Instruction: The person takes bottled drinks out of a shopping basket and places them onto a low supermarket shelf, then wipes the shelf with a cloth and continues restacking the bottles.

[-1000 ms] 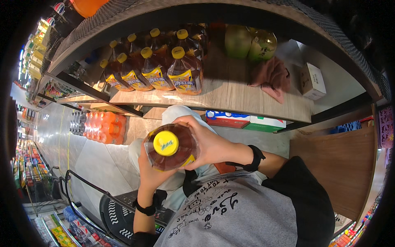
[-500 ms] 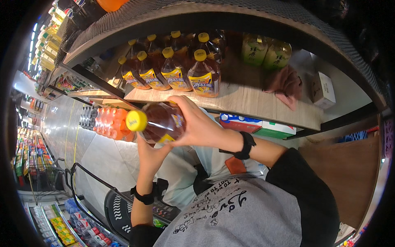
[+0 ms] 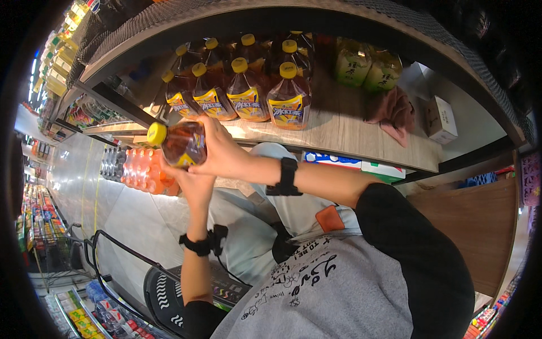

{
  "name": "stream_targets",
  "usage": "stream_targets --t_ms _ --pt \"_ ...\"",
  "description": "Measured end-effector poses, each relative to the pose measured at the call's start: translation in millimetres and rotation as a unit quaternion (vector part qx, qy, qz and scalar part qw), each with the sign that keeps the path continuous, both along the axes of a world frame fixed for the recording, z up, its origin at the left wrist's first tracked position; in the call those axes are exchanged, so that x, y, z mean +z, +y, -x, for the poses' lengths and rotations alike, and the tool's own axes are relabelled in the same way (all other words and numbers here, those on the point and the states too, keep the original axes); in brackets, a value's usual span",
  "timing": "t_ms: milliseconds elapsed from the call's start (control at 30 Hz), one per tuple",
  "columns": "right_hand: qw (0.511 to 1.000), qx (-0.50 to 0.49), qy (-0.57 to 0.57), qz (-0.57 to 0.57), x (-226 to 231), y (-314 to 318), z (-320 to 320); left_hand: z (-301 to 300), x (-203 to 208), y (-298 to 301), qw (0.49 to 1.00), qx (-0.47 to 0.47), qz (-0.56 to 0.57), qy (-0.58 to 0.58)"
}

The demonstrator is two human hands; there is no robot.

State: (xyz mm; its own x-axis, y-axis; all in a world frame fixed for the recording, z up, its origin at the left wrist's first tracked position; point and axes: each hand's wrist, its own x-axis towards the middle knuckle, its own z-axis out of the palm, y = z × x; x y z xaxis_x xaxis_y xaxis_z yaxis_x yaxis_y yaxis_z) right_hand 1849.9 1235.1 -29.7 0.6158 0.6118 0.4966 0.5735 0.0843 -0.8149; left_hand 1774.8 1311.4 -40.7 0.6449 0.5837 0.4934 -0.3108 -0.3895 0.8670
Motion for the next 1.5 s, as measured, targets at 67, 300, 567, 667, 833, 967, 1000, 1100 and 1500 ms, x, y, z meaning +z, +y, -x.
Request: stream_targets --t_ms 67,300,567,667,833,967,1000,1100,1500 --pt "0.999 -0.011 0.034 -0.014 -5 17 -12 -14 -4 23 0.999 0.014 -0.042 0.025" --pt "0.993 -0.113 -0.012 0.028 -24 34 -51 -70 -22 56 0.995 -0.018 -0.094 0.015" --pt "0.984 -0.155 -0.064 0.052 -36 32 -57 -91 -27 65 0.985 -0.006 -0.170 -0.024" --pt "0.982 -0.163 -0.082 0.054 -38 45 -62 -96 -33 84 0.984 -0.030 -0.173 -0.007" --pt "0.983 -0.134 -0.083 0.092 -39 52 -52 -91 -48 93 0.987 -0.015 -0.157 0.012" --pt "0.974 -0.169 -0.114 0.097 -36 65 -46 -98 -58 94 0.993 -0.010 -0.118 -0.005" --pt "0.971 -0.179 -0.111 0.114 -35 66 -43 -99 -58 95 0.993 -0.009 -0.117 -0.005" --pt "0.973 -0.161 -0.078 0.148 -32 71 -41 -101 -59 99 0.991 -0.004 -0.134 0.000" --pt "0.959 -0.215 -0.107 0.151 -36 76 -47 -112 -65 106 0.991 -0.030 -0.130 0.030"
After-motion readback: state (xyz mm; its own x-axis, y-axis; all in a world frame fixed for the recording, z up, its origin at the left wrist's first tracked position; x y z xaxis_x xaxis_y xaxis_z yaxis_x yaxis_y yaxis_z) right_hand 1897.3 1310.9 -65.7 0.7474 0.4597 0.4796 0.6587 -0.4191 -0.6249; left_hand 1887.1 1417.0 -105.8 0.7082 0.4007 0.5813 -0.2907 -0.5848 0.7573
